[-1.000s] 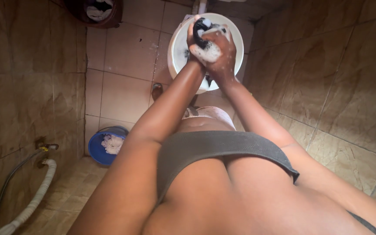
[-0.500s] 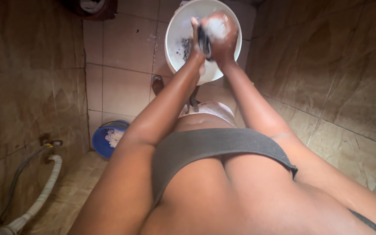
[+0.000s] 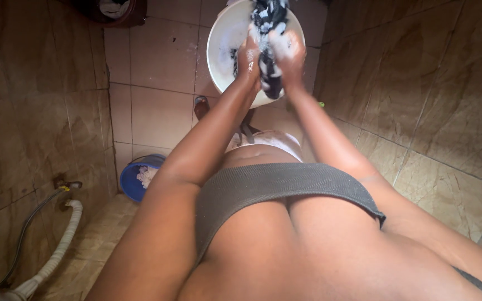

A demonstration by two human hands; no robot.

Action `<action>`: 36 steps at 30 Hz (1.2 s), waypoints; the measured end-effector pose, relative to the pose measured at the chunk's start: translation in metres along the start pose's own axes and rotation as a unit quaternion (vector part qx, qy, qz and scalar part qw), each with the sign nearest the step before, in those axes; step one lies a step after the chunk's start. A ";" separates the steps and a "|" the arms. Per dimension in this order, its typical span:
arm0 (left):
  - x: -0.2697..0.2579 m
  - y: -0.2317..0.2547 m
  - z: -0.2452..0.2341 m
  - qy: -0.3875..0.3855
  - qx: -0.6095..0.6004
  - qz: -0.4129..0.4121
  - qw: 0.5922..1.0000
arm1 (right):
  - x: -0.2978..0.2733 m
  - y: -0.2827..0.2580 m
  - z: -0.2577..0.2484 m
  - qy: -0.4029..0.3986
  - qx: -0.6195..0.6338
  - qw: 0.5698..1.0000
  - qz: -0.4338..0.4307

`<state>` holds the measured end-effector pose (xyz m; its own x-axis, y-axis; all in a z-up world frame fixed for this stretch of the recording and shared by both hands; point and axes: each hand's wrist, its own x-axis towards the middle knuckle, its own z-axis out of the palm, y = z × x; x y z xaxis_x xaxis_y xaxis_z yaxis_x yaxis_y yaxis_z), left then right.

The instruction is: Washing clothes by hand in a bucket in a bathroom.

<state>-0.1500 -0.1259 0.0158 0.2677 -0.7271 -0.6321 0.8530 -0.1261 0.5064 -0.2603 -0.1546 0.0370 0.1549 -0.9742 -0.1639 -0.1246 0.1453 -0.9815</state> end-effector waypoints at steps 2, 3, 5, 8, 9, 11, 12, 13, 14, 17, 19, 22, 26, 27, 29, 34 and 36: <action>-0.009 0.008 0.010 -0.059 0.053 0.060 0.995 | 0.026 0.007 -0.018 -0.091 -0.024 0.995 -0.014; -0.022 0.018 0.016 -0.059 0.052 0.062 0.995 | 0.022 -0.019 -0.019 -0.093 -0.023 0.995 -0.015; -0.046 0.044 0.028 -0.113 0.244 0.100 0.958 | 0.017 -0.073 -0.018 -0.154 0.101 0.976 0.117; -0.064 0.059 0.027 -0.156 0.405 0.159 0.887 | 0.010 -0.091 -0.024 -0.277 0.223 0.929 0.099; -0.068 0.060 0.025 -0.155 0.404 0.161 0.887 | 0.007 -0.092 -0.027 -0.280 0.222 0.929 0.098; -0.073 0.069 0.018 -0.188 0.589 0.342 0.708 | 0.005 -0.094 -0.025 -0.270 0.156 0.950 0.026; -0.078 0.076 0.017 -0.185 0.590 0.345 0.706 | 0.003 -0.094 -0.024 -0.274 0.157 0.949 0.024; -0.084 0.083 0.017 -0.194 0.605 0.305 0.709 | 0.001 -0.094 -0.023 -0.256 0.159 0.953 0.033; -0.087 0.087 0.019 -0.204 0.619 0.266 0.710 | 0.001 -0.095 -0.025 -0.236 0.159 0.958 0.041; -0.112 0.118 0.025 -0.245 0.599 0.269 0.713 | -0.002 -0.095 -0.026 -0.197 0.155 0.968 -0.004; -0.107 0.116 0.016 -0.220 0.578 0.241 0.748 | 0.012 -0.073 -0.036 -0.185 0.189 0.964 0.011; -0.101 0.117 0.008 -0.200 0.437 0.208 0.852 | 0.015 -0.089 -0.039 -0.159 0.279 0.946 0.043; -0.090 0.108 0.007 -0.184 0.235 0.159 0.941 | 0.017 -0.102 -0.036 -0.127 0.362 0.912 0.147; -0.092 0.104 0.011 -0.186 0.235 0.159 0.941 | 0.023 -0.092 -0.037 -0.126 0.361 0.912 0.146; -0.094 0.099 0.020 -0.201 0.067 0.141 0.967 | 0.037 -0.073 -0.035 -0.147 0.376 0.911 0.081; -0.100 0.092 0.034 -0.119 0.166 0.235 0.950 | 0.000 -0.139 -0.015 -0.182 0.351 0.919 0.006; -0.082 0.081 0.037 -0.082 0.151 0.214 0.962 | -0.015 -0.143 0.000 -0.160 0.271 0.949 -0.012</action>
<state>-0.1189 -0.1014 0.1304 0.4701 -0.8495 -0.2397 0.5047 0.0359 0.8625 -0.2447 -0.1610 0.1801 0.4523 -0.8885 -0.0777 0.3924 0.2765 -0.8772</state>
